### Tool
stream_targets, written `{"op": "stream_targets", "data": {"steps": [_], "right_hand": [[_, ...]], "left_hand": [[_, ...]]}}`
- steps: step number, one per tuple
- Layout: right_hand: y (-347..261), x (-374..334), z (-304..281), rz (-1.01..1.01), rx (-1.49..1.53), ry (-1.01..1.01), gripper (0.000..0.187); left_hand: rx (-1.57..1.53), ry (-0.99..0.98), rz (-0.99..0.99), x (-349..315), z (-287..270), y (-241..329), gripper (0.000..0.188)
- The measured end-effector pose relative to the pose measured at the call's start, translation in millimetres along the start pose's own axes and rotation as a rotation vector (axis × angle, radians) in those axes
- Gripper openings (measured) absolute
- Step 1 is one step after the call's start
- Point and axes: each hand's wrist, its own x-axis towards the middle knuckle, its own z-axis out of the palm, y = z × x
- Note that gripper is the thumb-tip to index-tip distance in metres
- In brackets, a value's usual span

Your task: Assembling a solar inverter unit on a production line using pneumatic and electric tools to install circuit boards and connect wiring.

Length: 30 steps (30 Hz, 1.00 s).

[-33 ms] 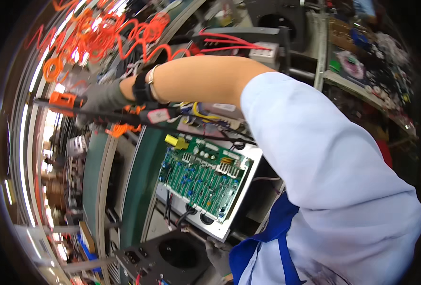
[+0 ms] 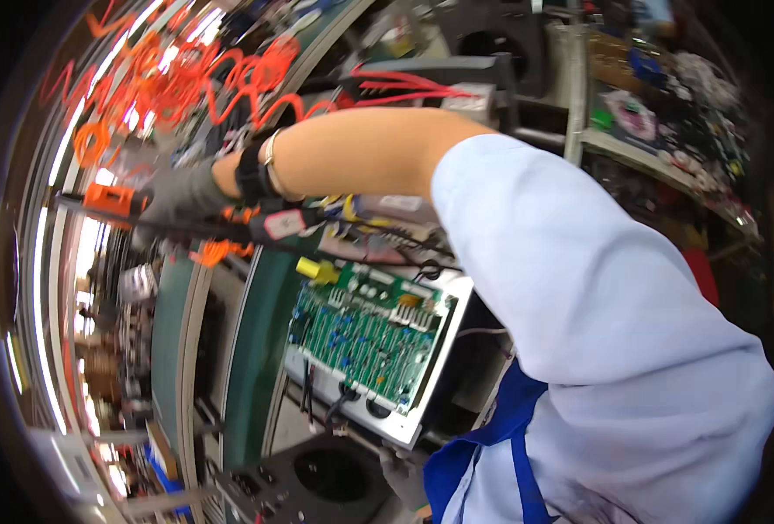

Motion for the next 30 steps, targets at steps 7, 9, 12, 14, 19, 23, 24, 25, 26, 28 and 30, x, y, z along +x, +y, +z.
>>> {"op": "stream_targets", "data": {"steps": [7, 9, 12, 14, 19, 23, 24, 25, 26, 28, 30], "right_hand": [[-89, -102, -36, -0.590, 0.063, -0.018, 0.030], [-117, -139, -51, -0.641, 0.180, -0.012, 0.031], [-151, -211, -82, -0.699, 0.394, 0.054, 0.025], [-173, -259, -111, -0.624, 0.360, 0.128, 0.026], [-181, -386, -211, -0.434, -0.386, 0.456, 0.060], [-128, -493, -296, -0.249, -1.379, 0.508, 0.037], [-110, -523, -313, -0.110, -1.311, 0.512, 0.035], [-97, -550, -339, -0.023, -1.460, 0.356, 0.037], [-83, -574, -364, -0.044, -1.611, 0.249, 0.037], [-62, -628, -406, 0.439, -1.712, 0.040, 0.029], [-51, -674, -447, 0.398, -1.702, 0.031, 0.026]], "left_hand": [[0.177, -0.127, 0.084, 6, 1, -9, 0.030], [0.211, -0.096, 0.071, 3, 15, -5, 0.030], [0.309, -0.099, 0.090, 1, 46, -9, 0.031], [0.383, -0.115, 0.104, -1, 66, -16, 0.031], [0.573, -0.094, 0.161, -13, 109, -36, 0.032], [0.729, -0.016, 0.197, -34, 141, -55, 0.032], [0.770, 0.007, 0.206, -39, 147, -58, 0.032], [0.809, 0.031, 0.218, -45, 151, -60, 0.033], [0.847, 0.061, 0.224, -52, 152, -63, 0.033], [0.948, 0.154, 0.223, -65, 139, -68, 0.033], [1.121, 0.297, 0.159, -88, 106, -78, 0.033]]}}
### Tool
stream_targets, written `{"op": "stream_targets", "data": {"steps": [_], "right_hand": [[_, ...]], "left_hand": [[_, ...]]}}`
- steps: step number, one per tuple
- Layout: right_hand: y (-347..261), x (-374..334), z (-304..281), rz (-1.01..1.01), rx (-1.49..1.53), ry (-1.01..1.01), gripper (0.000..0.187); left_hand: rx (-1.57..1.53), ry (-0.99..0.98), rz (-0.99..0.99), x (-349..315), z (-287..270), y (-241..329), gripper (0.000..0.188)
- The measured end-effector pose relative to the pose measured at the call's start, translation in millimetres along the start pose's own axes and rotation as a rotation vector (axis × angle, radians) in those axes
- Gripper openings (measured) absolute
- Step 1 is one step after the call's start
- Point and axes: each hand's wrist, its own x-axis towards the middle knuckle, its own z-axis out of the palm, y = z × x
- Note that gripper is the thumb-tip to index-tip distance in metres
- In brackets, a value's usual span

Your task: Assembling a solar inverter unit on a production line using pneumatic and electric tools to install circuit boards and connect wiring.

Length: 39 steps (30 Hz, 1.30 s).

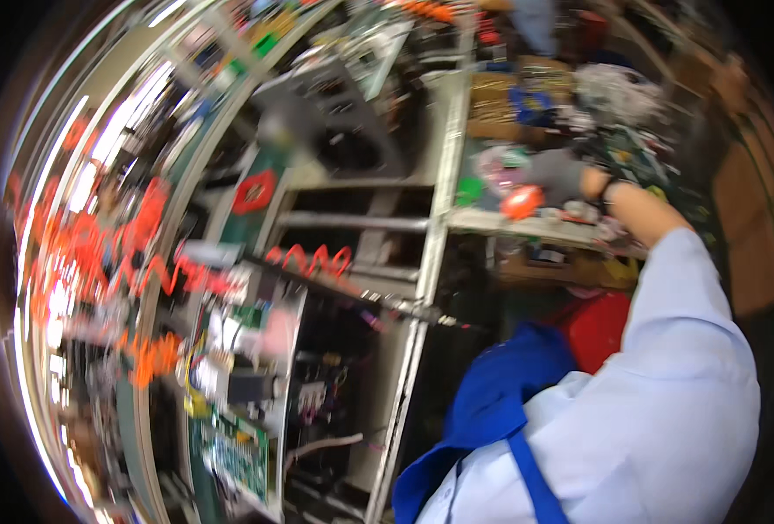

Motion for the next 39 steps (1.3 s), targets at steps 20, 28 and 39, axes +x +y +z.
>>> {"op": "stream_targets", "data": {"steps": [20, 28, 39], "right_hand": [[-181, 119, 169, -0.074, 0.565, -0.047, 0.031], [-258, 76, 199, 0.081, 0.485, -0.293, 0.039], [-290, 70, 155, 0.443, 0.061, -0.167, 0.067]], "left_hand": [[-1.150, 0.879, -0.664, -210, -27, -155, 0.025], [-0.922, 0.824, -0.666, -183, -57, -173, 0.031], [-0.150, 0.609, -0.131, -6, -98, -135, 0.070]]}}
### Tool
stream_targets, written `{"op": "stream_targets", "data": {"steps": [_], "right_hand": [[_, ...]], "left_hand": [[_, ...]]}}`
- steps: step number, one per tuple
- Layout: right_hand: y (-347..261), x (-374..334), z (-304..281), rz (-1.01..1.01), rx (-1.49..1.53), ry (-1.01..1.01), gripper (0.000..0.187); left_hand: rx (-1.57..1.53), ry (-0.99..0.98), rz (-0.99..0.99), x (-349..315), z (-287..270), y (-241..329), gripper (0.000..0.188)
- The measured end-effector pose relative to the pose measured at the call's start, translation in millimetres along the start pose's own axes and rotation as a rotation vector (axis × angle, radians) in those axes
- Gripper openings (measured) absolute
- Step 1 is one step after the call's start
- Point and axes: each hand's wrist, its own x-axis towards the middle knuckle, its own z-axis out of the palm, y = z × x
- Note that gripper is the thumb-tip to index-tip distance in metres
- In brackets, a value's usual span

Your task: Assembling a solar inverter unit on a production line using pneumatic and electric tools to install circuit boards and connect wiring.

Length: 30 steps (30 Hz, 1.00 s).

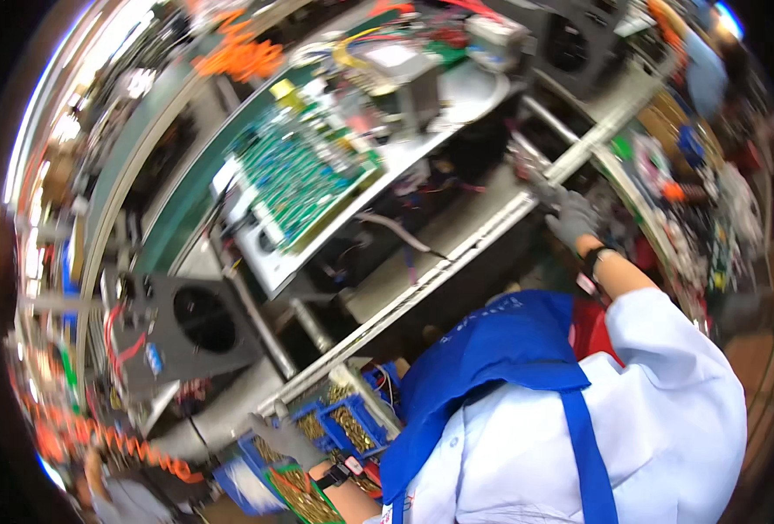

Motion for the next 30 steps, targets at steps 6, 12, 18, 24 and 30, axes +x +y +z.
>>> {"op": "stream_targets", "data": {"steps": [6, 12, 18, 24, 30], "right_hand": [[19, 12, 18, 0.143, 0.103, -0.331, 0.072], [38, 38, 24, 0.022, 0.301, -0.287, 0.055], [59, 84, 32, -0.049, 0.467, -0.300, 0.054], [51, 96, 33, 0.017, 0.504, -0.174, 0.056], [42, 92, 50, 0.113, 0.374, -0.145, 0.060]], "left_hand": [[-0.345, -0.493, 0.264, 8, 112, 99, 0.084], [-0.393, -0.454, 0.164, 26, 178, 115, 0.026], [0.185, -0.323, 0.525, 33, 168, 98, 0.020], [0.329, -0.319, 0.794, 49, 163, 93, 0.014], [0.863, -0.340, 1.122, 27, 148, 120, 0.024]]}}
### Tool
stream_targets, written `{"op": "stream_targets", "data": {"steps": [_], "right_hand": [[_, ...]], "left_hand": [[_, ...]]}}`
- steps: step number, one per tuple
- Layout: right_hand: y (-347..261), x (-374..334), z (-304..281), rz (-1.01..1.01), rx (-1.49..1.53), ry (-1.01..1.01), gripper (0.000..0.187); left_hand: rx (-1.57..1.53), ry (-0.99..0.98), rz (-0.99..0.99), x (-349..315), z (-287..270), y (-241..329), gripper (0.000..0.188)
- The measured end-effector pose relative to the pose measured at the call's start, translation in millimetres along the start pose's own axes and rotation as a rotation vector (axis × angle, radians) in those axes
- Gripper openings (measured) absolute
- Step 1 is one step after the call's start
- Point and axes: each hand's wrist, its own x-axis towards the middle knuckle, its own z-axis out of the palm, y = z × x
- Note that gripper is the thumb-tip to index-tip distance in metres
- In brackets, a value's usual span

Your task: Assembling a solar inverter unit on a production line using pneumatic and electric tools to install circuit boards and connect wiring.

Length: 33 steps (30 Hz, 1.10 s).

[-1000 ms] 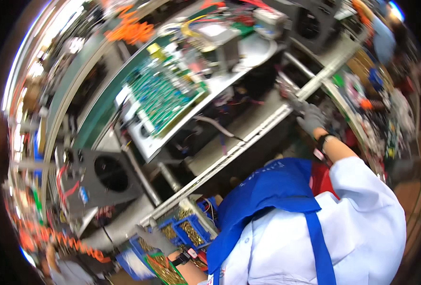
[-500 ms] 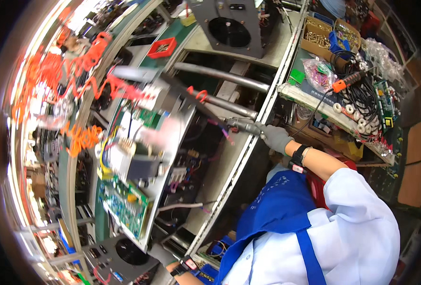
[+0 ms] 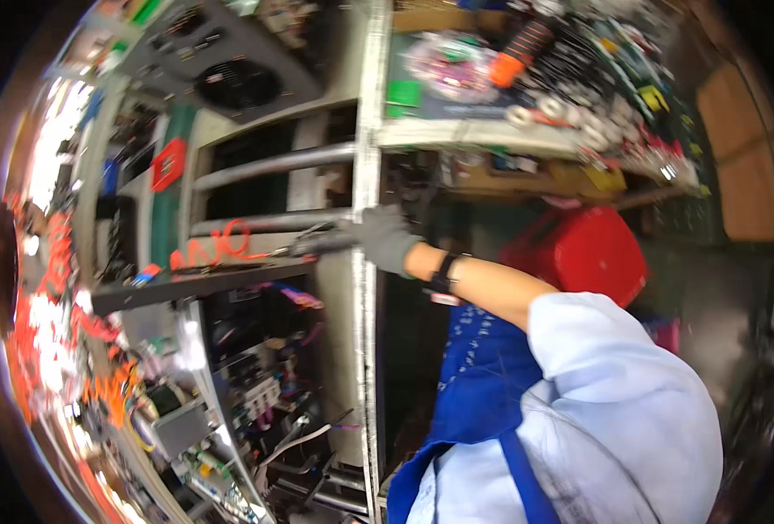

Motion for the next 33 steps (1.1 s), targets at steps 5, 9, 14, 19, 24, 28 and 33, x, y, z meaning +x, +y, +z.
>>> {"op": "stream_targets", "data": {"steps": [5, 9, 14, 19, 24, 28, 33], "right_hand": [[8, -25, 3, -0.015, 0.063, 0.102, 0.060], [46, -48, 2, -0.146, 0.219, 0.554, 0.051], [191, -142, 27, 0.188, 0.150, 0.794, 0.030], [372, -262, 40, 1.068, -0.257, 0.241, 0.078], [421, -312, 51, 1.291, 0.125, -0.025, 0.084], [379, -319, 51, 1.245, 0.071, -0.061, 0.088], [332, -327, 79, 1.045, 0.088, -0.165, 0.089]], "left_hand": [[-0.181, -0.071, -0.067, 16, 4, -10, 0.019], [-0.072, -0.104, -0.012, 25, 25, -44, 0.017], [-0.064, 0.006, 0.046, 26, 33, -63, 0.021], [0.263, 0.082, 0.260, 18, 25, -59, 0.020], [0.020, 0.200, 0.286, 15, 8, -36, 0.028], [-0.207, 0.094, -0.115, 13, 5, -10, 0.017], [-0.102, 0.228, 0.058, -3, 11, -11, 0.012]]}}
